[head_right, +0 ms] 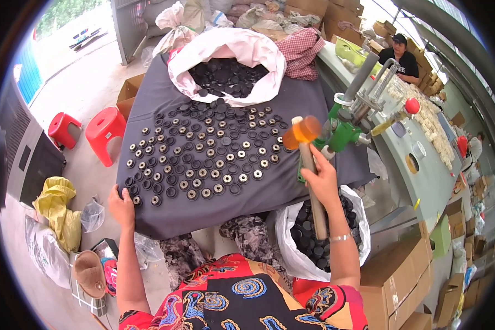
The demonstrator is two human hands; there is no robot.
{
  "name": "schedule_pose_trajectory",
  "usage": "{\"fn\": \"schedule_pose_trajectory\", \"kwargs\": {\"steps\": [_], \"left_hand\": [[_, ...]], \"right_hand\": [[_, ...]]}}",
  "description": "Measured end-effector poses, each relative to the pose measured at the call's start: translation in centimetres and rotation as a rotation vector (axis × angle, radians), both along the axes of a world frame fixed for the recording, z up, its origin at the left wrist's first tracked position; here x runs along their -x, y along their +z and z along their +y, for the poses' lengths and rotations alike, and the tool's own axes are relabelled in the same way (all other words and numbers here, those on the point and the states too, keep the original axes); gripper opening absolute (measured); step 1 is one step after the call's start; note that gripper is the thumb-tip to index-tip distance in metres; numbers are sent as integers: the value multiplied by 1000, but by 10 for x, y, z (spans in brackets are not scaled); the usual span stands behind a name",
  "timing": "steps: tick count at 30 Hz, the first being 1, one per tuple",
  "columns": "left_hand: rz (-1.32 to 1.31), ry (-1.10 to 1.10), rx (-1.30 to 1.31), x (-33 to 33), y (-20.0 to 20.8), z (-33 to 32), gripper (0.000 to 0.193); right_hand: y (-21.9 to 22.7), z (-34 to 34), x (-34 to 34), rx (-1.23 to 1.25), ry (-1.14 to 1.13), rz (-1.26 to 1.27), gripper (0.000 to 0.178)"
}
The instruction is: The person inserts metal rings into rubber caps by hand, taps the pieces together using a mallet, and continues assembling additional rubber parts and metal components by hand.
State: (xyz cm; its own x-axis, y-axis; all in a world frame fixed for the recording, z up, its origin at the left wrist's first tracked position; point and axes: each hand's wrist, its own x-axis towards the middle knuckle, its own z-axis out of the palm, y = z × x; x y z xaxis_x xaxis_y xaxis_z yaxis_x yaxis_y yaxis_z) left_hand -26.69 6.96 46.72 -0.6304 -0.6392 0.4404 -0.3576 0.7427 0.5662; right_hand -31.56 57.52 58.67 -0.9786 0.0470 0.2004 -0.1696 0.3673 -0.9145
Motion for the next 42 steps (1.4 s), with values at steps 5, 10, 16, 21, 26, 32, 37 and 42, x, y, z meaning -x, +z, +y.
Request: {"fn": "schedule_pose_trajectory", "kwargs": {"steps": [5,10,16,21,26,32,37,42], "left_hand": [[-14,-15,22,0,-5,-7,34],[-56,-13,29,1,6,1,34],[8,-18,77,8,-3,-1,34],[33,19,123,1,-5,-5,35],[56,18,121,-5,-3,-5,34],[16,13,21,14,-6,4,35],[11,37,104,-7,-16,-31,37],[-25,3,10,6,-3,-8,35]], "right_hand": [[-26,43,-85,38,-124,35,67],[-36,84,-94,-64,-424,46,61],[-80,168,3,-558,-583,328,62],[-53,159,58,-994,-676,-16,62],[-71,175,96,-1249,-498,-39,63],[-80,218,80,-996,-370,12,57],[-60,154,40,-813,-467,279,28],[-37,108,-30,-616,-372,348,12]]}}
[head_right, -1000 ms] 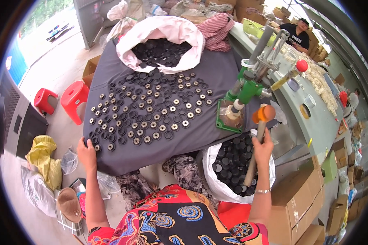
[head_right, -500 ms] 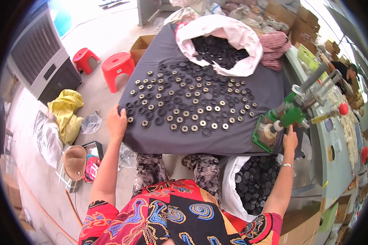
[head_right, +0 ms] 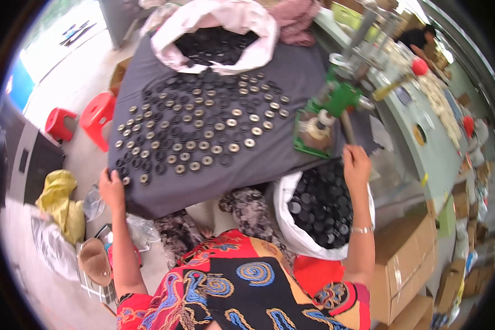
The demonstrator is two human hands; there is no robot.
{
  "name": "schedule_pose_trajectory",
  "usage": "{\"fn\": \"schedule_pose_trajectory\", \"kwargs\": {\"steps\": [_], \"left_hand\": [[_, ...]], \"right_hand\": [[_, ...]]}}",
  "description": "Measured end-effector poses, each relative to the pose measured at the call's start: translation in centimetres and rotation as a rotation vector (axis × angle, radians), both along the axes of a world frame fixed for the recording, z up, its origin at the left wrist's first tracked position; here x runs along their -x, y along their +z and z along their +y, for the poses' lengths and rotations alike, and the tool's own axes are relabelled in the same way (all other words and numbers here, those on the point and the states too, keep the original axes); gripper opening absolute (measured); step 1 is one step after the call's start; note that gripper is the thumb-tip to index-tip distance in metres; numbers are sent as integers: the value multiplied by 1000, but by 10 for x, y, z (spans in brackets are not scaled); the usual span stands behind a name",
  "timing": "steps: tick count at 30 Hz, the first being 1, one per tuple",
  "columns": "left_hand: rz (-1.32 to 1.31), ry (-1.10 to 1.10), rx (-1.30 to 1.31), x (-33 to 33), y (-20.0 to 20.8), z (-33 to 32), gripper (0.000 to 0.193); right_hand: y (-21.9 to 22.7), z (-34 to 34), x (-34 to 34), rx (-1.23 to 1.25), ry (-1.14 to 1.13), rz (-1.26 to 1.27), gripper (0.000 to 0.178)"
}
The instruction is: The person inserts metal rings into rubber caps by hand, taps the pieces together using a mallet, and continues assembling additional rubber parts and metal components by hand.
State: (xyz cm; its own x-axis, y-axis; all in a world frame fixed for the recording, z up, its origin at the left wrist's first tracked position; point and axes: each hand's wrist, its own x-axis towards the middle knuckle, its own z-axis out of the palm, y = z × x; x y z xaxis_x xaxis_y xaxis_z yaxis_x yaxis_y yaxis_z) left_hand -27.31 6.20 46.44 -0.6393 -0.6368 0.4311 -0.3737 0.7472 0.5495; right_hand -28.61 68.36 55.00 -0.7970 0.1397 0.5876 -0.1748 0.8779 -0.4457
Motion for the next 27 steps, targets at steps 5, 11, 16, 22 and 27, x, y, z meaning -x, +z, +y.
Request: {"fn": "schedule_pose_trajectory", "kwargs": {"steps": [5,11,16,22,27], "left_hand": [[50,17,16,-1,-8,2,33],[64,-19,-1,-6,-3,2,33],[81,-3,-45,-2,-5,-3,33],[63,69,14,-13,2,3,33],[149,15,43,3,6,11,35]], "right_hand": [[5,-67,-14,103,227,-6,8],[1,-152,11,116,533,29,8],[4,-186,53,121,607,60,9],[5,-222,103,93,635,-47,12],[8,-264,72,61,743,-29,17]]}}
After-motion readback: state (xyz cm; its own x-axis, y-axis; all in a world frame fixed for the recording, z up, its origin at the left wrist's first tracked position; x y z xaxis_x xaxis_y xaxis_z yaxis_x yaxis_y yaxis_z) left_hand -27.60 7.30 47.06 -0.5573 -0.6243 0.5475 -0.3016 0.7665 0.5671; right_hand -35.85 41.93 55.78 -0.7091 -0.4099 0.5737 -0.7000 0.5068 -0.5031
